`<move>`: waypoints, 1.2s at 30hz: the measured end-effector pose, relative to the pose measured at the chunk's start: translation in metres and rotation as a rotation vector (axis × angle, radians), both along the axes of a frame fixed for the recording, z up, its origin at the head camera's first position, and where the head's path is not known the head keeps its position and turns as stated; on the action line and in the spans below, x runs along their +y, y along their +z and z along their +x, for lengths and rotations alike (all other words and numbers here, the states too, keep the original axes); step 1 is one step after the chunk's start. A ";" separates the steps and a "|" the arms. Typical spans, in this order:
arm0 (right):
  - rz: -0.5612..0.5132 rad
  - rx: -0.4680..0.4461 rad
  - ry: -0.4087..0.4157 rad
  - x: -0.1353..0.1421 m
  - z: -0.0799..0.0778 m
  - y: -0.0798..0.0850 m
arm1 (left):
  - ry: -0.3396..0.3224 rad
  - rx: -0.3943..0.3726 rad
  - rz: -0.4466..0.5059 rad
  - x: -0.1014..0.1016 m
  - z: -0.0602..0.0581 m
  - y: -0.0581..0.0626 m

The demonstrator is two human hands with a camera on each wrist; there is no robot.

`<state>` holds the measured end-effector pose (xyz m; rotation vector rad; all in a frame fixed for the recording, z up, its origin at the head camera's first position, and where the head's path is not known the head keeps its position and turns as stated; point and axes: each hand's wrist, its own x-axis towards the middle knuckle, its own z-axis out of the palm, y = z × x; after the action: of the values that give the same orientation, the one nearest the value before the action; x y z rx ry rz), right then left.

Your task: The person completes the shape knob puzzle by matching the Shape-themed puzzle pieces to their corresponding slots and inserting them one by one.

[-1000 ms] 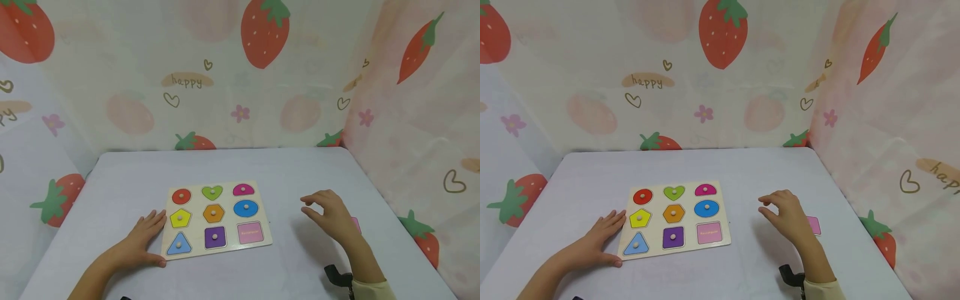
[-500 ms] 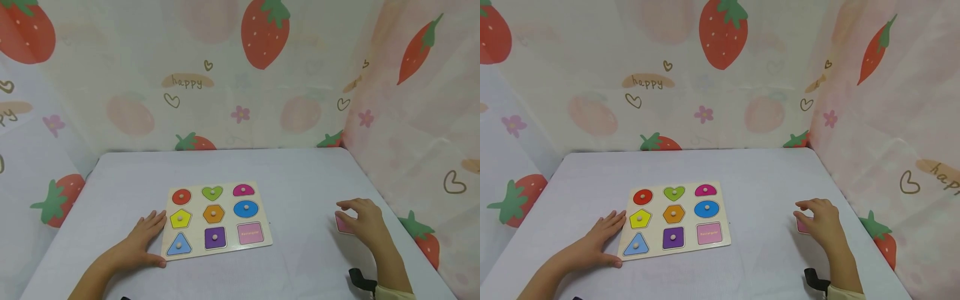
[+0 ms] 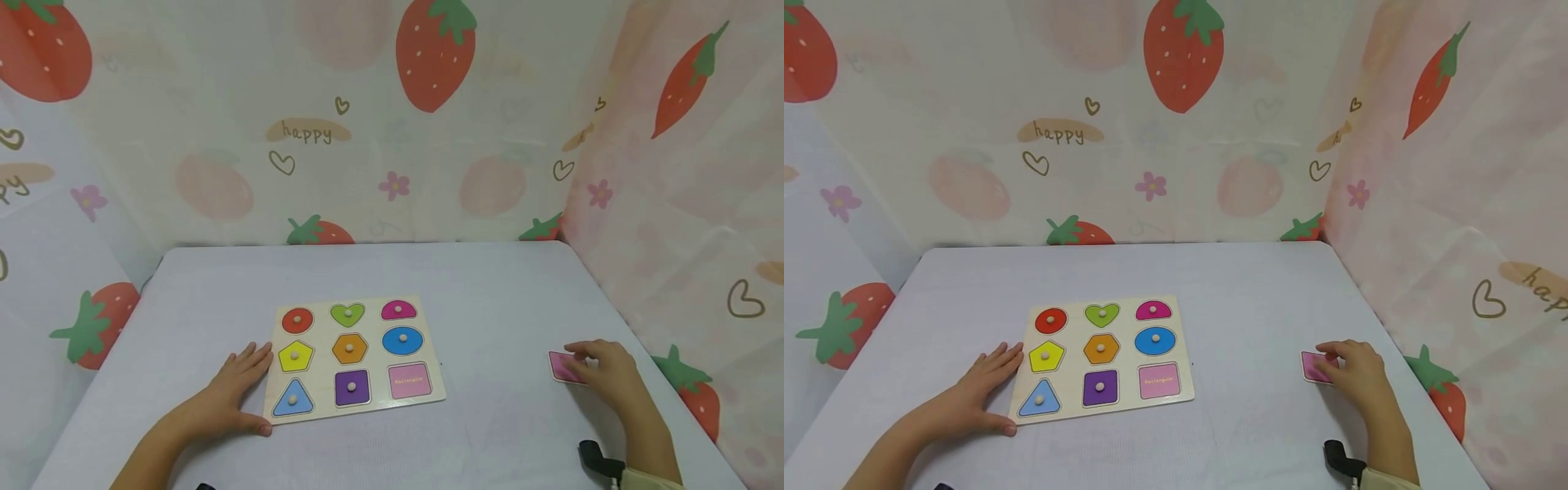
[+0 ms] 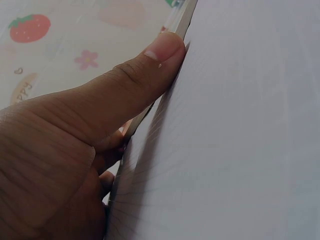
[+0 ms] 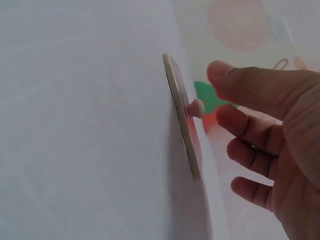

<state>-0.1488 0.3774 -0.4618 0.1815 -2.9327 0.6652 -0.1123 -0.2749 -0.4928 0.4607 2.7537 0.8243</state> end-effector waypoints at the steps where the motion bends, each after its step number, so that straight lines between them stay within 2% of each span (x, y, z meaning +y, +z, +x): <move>1: 0.005 -0.014 -0.006 0.002 -0.001 -0.002 | 0.001 0.001 -0.001 0.000 0.000 0.000; 4: 0.017 -0.049 -0.006 0.005 -0.002 -0.006 | 0.001 0.000 0.000 0.000 0.001 0.002; 10: 0.036 -0.049 0.007 0.010 -0.004 -0.016 | -0.002 0.008 0.013 -0.001 0.002 0.004; 20: 0.002 -0.079 -0.022 0.010 -0.002 -0.021 | -0.002 0.007 0.004 -0.001 0.003 0.002; 27: 0.009 -0.084 -0.035 0.009 -0.001 -0.018 | -0.004 0.011 0.006 -0.002 0.003 0.001; 36: -0.006 -0.005 -0.048 0.001 -0.003 -0.007 | 0.003 0.009 0.008 0.001 0.002 0.001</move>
<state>-0.1519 0.3788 -0.4691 0.1087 -2.9296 0.6679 -0.1107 -0.2742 -0.4913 0.4633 2.7608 0.8364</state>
